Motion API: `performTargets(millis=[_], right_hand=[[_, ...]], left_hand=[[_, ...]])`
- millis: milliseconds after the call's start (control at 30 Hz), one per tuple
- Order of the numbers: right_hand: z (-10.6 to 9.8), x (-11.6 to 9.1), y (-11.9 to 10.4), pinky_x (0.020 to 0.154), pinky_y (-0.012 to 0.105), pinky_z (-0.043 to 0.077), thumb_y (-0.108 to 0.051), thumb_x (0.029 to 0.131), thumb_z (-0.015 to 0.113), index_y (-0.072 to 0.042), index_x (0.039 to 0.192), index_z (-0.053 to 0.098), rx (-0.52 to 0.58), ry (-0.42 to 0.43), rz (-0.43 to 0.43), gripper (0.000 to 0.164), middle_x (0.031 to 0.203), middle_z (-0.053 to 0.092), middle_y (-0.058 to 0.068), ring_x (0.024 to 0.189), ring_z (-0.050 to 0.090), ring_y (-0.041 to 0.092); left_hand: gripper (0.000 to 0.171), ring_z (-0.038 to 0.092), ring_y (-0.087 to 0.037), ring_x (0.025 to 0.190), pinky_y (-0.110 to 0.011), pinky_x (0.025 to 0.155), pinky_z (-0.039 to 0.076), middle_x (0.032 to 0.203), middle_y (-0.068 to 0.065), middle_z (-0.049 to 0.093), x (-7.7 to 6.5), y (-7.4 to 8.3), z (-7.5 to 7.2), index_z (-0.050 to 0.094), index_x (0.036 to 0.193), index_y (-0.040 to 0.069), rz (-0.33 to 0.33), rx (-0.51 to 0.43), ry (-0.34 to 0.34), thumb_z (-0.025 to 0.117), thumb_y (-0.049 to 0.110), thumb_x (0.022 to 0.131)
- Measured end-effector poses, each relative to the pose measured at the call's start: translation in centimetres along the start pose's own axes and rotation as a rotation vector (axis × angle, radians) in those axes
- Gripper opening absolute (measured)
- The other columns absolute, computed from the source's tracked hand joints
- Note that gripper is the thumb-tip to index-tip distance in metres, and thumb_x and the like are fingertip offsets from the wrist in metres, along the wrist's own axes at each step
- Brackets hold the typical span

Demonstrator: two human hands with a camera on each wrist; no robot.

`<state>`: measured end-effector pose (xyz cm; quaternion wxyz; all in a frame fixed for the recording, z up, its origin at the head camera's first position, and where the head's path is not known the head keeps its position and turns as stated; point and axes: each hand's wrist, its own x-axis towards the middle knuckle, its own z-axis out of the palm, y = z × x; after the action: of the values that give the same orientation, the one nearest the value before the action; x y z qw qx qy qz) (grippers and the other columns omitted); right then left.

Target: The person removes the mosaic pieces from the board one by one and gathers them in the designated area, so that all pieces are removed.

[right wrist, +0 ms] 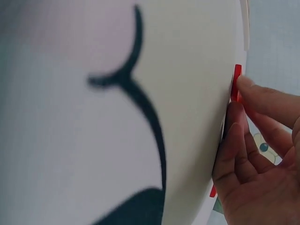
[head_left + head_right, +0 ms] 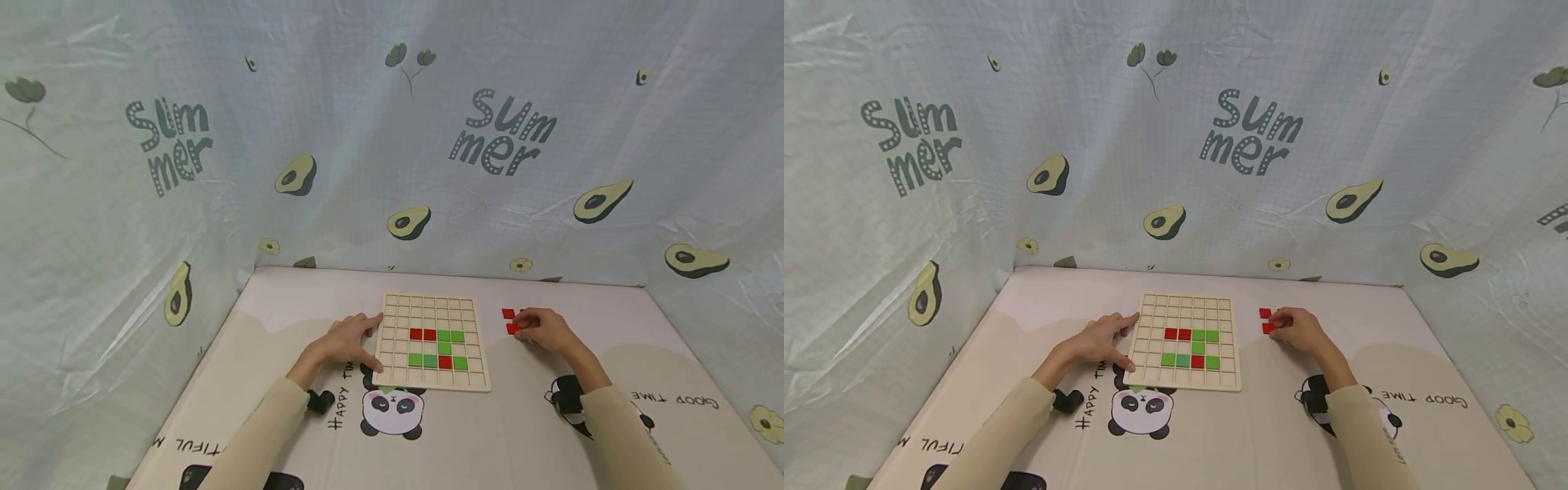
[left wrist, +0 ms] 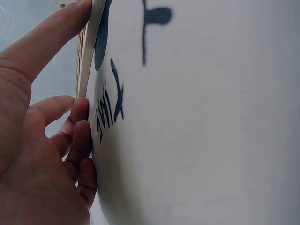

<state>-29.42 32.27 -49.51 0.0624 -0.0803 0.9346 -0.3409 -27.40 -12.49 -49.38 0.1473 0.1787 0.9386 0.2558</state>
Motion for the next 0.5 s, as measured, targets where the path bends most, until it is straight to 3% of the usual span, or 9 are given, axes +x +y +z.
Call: performTargets(millis=[267, 500], right_hand=[[-0.4, -0.3, -0.2, 0.071, 0.025, 0.052, -0.01, 0.091, 0.075, 0.004, 0.12, 0.067, 0.006, -0.015, 0.002, 0.033, 0.1, 0.065, 0.013, 0.088, 0.059, 0.023], [-0.6, 0.1, -1.2, 0.07, 0.03, 0.054, -0.01, 0.094, 0.071, 0.002, 0.121, 0.067, 0.0, -0.005, -0.003, 0.03, 0.103, 0.065, 0.014, 0.085, 0.06, 0.022]], left_hand=[[0.114, 0.041, -0.015, 0.095, -0.033, 0.08, 0.028, 0.103, 0.002, 0.048, -0.1, 0.1, 0.0, 0.038, 0.161, 0.016, 0.003, -0.002, 0.011, 0.095, 0.047, 0.067], [0.114, 0.04, -0.015, 0.095, -0.033, 0.079, 0.028, 0.103, 0.002, 0.048, -0.2, 0.1, -0.1, 0.038, 0.161, 0.016, 0.003, -0.006, 0.01, 0.095, 0.046, 0.067]])
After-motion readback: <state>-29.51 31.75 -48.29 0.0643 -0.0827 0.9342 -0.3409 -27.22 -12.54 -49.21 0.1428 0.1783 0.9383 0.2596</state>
